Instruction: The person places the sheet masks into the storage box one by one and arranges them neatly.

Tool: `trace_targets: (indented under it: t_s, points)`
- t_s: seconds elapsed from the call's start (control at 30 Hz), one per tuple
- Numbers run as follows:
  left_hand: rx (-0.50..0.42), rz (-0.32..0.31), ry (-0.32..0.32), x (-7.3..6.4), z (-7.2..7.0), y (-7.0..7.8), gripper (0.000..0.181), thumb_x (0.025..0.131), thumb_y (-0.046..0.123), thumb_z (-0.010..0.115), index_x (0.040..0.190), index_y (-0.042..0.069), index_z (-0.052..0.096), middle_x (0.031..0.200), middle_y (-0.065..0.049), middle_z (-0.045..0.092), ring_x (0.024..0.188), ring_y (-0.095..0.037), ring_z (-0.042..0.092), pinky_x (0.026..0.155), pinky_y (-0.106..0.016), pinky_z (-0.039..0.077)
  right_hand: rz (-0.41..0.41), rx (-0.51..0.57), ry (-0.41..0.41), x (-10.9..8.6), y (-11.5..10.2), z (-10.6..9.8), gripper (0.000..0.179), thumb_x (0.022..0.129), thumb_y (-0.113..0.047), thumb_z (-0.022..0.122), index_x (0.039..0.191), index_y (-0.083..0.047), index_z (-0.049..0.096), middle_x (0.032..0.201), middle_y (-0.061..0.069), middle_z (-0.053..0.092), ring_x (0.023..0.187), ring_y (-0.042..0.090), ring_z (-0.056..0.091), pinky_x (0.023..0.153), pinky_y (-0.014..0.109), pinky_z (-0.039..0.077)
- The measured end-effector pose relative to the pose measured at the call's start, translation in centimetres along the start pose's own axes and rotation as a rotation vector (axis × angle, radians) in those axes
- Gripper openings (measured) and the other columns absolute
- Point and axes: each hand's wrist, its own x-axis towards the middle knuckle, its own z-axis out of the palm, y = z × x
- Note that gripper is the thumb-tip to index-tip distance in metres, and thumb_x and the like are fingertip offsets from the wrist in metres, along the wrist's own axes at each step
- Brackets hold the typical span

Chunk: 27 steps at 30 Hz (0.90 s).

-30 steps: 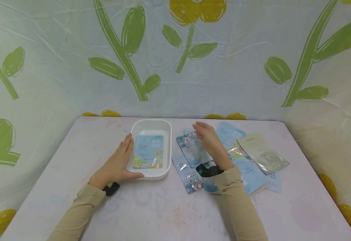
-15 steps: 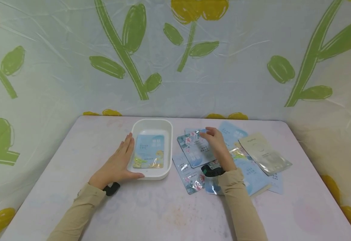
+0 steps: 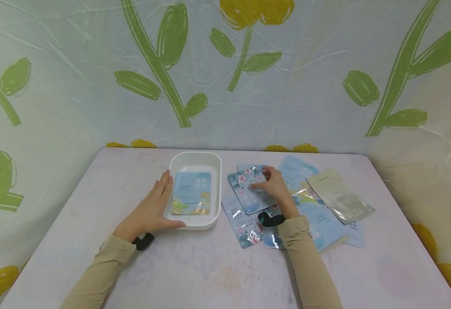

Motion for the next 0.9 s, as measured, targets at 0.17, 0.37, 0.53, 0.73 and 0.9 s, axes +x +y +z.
trace_targets:
  t_s: [0.17, 0.37, 0.53, 0.73, 0.9]
  points:
    - [0.001, 0.003, 0.005, 0.03, -0.04, 0.06, 0.141, 0.068, 0.086, 0.062, 0.156, -0.006, 0.001, 0.164, -0.019, -0.011, 0.152, -0.026, -0.008, 0.123, -0.042, 0.006, -0.005, -0.063, 0.015, -0.11, -0.06, 0.24, 0.092, 0.082, -0.015, 0.082, 0.154, 0.0, 0.026, 0.145, 0.03, 0.036, 0.129, 0.044, 0.039, 0.108, 0.059, 0.036]
    - [0.002, -0.004, 0.008, 0.05, 0.11, -0.05, 0.142, 0.067, 0.087, 0.061, 0.156, -0.005, 0.0, 0.164, -0.018, -0.011, 0.152, -0.026, -0.007, 0.123, -0.04, 0.006, 0.017, -0.103, 0.015, -0.17, -0.08, 0.46, 0.09, 0.084, -0.018, 0.081, 0.154, -0.003, 0.028, 0.141, 0.03, 0.04, 0.12, 0.043, 0.045, 0.1, 0.059, 0.042]
    - [-0.001, -0.008, 0.002, 0.03, 0.16, -0.11, 0.141, 0.068, 0.087, 0.061, 0.157, -0.004, -0.001, 0.164, -0.017, -0.012, 0.152, -0.026, -0.008, 0.123, -0.041, 0.005, 0.017, -0.125, 0.028, 0.0, 0.07, 0.59, 0.092, 0.083, -0.017, 0.081, 0.156, -0.007, 0.026, 0.137, 0.031, 0.045, 0.114, 0.042, 0.049, 0.098, 0.058, 0.044]
    - [0.006, -0.013, -0.004, 0.05, 0.15, -0.07, 0.14, 0.069, 0.085, 0.062, 0.157, -0.003, -0.003, 0.164, -0.017, -0.013, 0.151, -0.024, -0.009, 0.123, -0.04, 0.005, 0.002, -0.136, 0.057, 0.2, 0.44, 0.67, 0.087, 0.083, -0.015, 0.081, 0.153, -0.014, 0.029, 0.13, 0.03, 0.045, 0.107, 0.04, 0.048, 0.09, 0.056, 0.047]
    - [0.007, -0.014, -0.008, 0.04, 0.13, -0.05, 0.14, 0.069, 0.085, 0.063, 0.157, -0.002, -0.003, 0.164, -0.017, -0.013, 0.151, -0.024, -0.01, 0.123, -0.04, 0.005, 0.014, -0.131, 0.055, 0.22, 0.57, 0.7, 0.057, 0.085, -0.015, 0.079, 0.135, -0.01, 0.053, 0.144, 0.029, 0.04, 0.128, 0.046, 0.041, 0.102, 0.061, 0.041]
